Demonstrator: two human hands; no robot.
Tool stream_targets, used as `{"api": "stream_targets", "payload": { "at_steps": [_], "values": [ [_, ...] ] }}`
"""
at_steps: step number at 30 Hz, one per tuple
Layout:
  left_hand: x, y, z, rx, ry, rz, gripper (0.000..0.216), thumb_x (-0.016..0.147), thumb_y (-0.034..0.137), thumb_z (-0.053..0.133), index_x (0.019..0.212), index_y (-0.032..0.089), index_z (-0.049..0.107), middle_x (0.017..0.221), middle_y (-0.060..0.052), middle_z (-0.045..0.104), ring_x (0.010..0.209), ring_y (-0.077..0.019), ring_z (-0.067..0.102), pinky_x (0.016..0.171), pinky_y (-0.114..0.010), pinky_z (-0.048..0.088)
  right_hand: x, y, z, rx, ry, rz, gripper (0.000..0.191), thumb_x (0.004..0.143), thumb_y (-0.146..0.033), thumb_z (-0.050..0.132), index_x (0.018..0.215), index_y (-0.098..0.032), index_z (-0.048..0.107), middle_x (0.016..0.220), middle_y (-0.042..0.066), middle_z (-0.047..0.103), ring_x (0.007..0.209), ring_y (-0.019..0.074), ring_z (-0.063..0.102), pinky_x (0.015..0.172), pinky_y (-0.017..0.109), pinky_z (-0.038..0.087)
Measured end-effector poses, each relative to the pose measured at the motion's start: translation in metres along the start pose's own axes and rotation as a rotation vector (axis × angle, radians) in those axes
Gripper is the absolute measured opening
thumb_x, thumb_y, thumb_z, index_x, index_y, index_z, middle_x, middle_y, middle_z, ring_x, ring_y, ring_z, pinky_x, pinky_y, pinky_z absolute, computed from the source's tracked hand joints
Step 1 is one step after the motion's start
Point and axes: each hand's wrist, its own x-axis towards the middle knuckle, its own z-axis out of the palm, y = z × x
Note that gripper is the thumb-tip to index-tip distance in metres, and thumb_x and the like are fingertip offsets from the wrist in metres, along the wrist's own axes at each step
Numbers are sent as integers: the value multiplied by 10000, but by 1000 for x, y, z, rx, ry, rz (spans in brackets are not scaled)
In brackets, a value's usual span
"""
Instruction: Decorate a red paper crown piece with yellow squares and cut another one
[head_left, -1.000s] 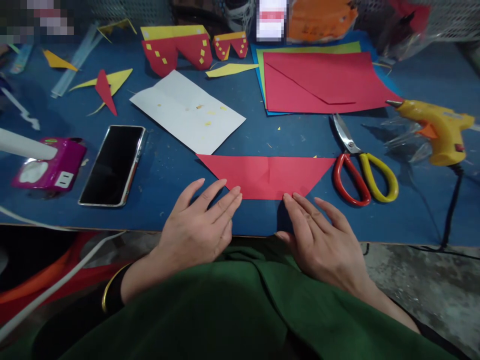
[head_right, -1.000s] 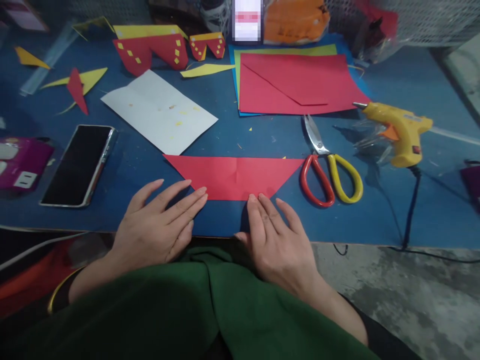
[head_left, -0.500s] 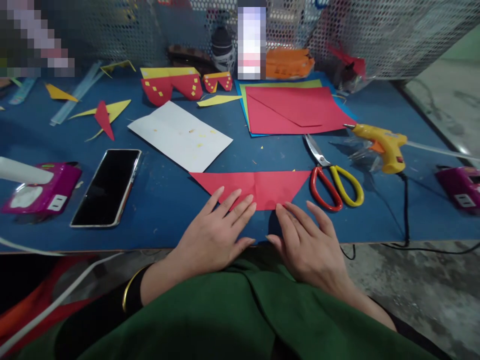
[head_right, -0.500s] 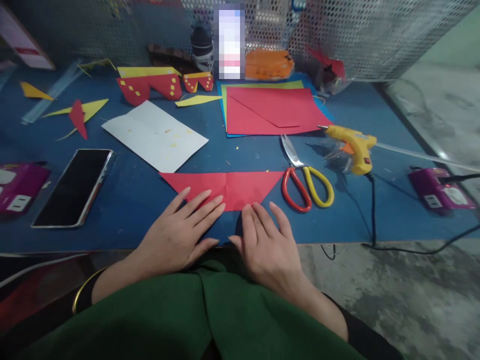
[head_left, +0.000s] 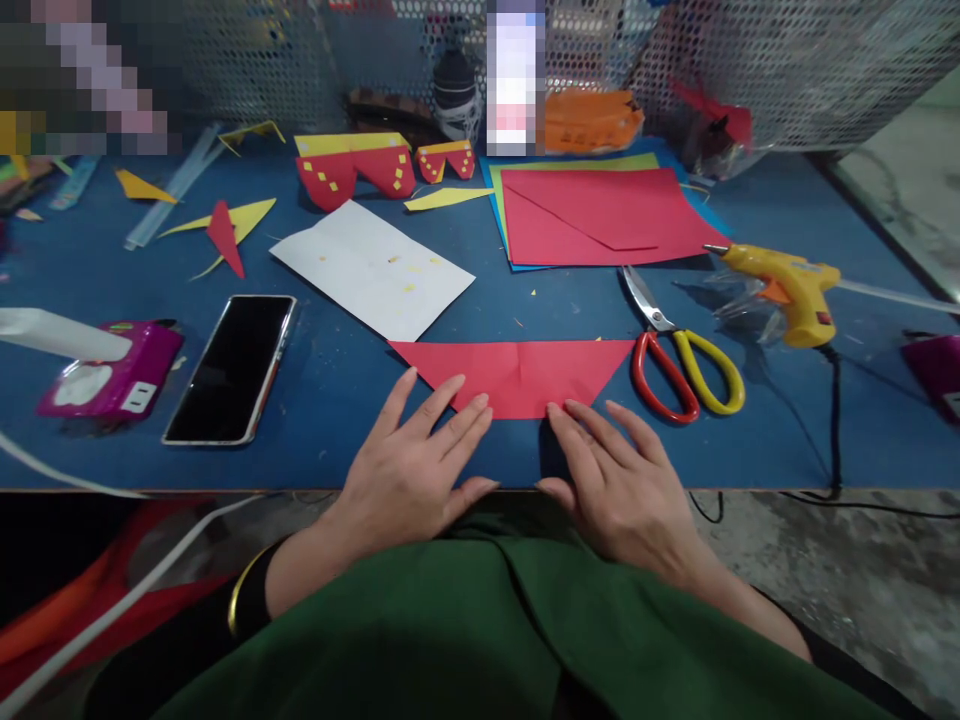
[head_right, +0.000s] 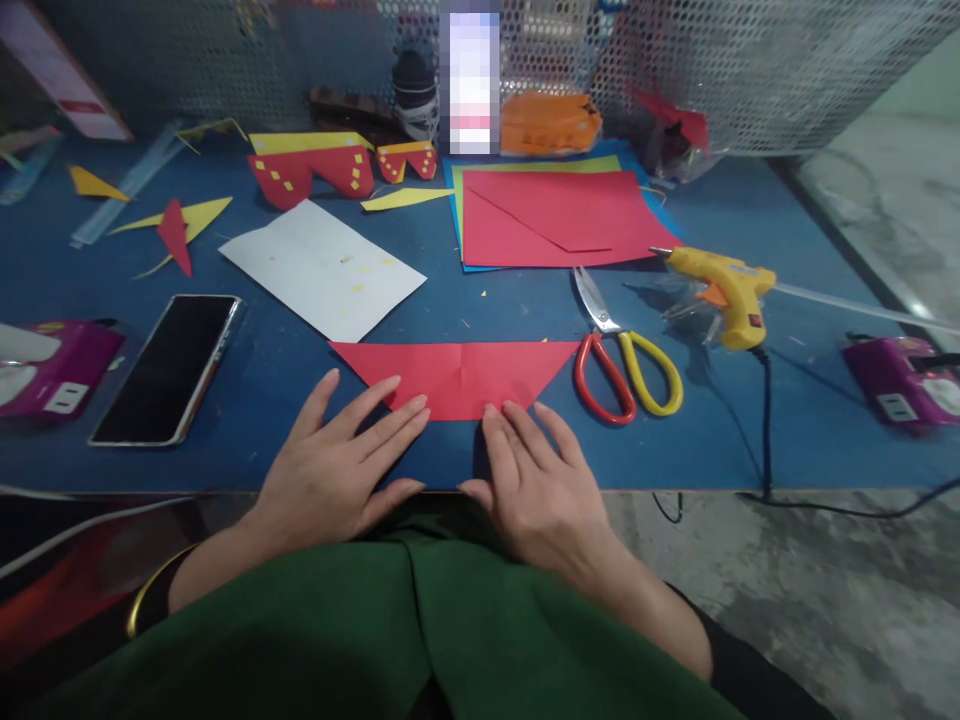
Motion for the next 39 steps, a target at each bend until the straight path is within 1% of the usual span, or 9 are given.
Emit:
{"api": "stream_targets", "payload": {
  "at_steps": [6, 10, 13, 15, 25, 30, 32, 35, 39],
  "values": [
    [-15, -8, -3, -31, 8, -67, 509, 973, 481, 577, 1346, 136, 621, 1396, -125, 660, 1328, -398, 559, 1181, -647, 247, 6, 26, -11, -73, -5, -66, 254, 992, -108, 509, 1180, -30, 660, 1073, 127, 788, 1081, 294, 685, 1045, 492, 424],
    [-6, 0, -2, -212, 245, -197, 310, 934, 332, 665, 1175, 139, 700, 1188, -121, 768, 1108, -292, 700, 1005, -451, 480, 29, 32, -13, -124, -99, -162, 291, 952, -61, 468, 1130, -64, 698, 1027, 124, 766, 912, 265, 685, 1006, 490, 426],
    [10, 7, -8, -403, 367, -345, 101, 932, 240, 659, 953, 174, 733, 940, -49, 800, 882, -196, 728, 818, -328, 510, 40, 27, -11, -162, -135, -236, 245, 895, -40, 506, 976, -80, 734, 886, 121, 743, 713, 217, 641, 906, 434, 465],
    [22, 11, -14, -526, 377, -399, 159, 947, 236, 630, 823, 195, 721, 816, -5, 780, 779, -157, 713, 767, -297, 497, 42, 22, -8, -170, -124, -239, 222, 863, -31, 522, 879, -98, 732, 815, 116, 722, 656, 212, 615, 804, 397, 481],
    [75, 13, -30, -1177, 389, -679, 506, 943, 397, 592, 474, 206, 601, 502, 4, 596, 527, -123, 555, 567, -262, 430, 62, 38, -3, -177, 331, 148, 131, 923, -95, 584, 874, -155, 690, 795, 51, 724, 734, 181, 641, 831, 326, 496],
    [106, 8, -28, -1652, 286, -893, 350, 757, 546, 787, 791, 197, 792, 819, -56, 758, 769, -178, 655, 608, -256, 452, 89, 57, -17, -289, 524, 89, 130, 922, -99, 610, 969, -178, 702, 902, 49, 781, 841, 172, 704, 924, 314, 503],
    [117, 7, -30, -1862, 335, -988, 361, 673, 477, 873, 876, 192, 783, 952, -65, 765, 900, -203, 680, 681, -263, 486, 93, 61, -17, -300, 554, 5, 185, 942, -107, 586, 1056, -190, 704, 982, 61, 794, 948, 186, 724, 979, 334, 487],
    [133, 5, -33, -2011, 480, -1148, 278, 655, 340, 901, 805, 177, 733, 915, -49, 749, 840, -175, 679, 669, -253, 474, 94, 64, -11, -244, 584, -36, 300, 943, -100, 584, 1207, -215, 671, 1070, 70, 794, 1053, 200, 723, 1034, 361, 459],
    [144, -6, -28, -2052, 651, -1197, 204, 711, 257, 861, 843, 190, 720, 885, -18, 724, 750, -130, 638, 626, -234, 451, 92, 62, -1, 58, 681, 277, 271, 913, -207, 680, 1184, -216, 676, 1101, 114, 766, 1075, 249, 702, 994, 413, 478]
  ]
}}
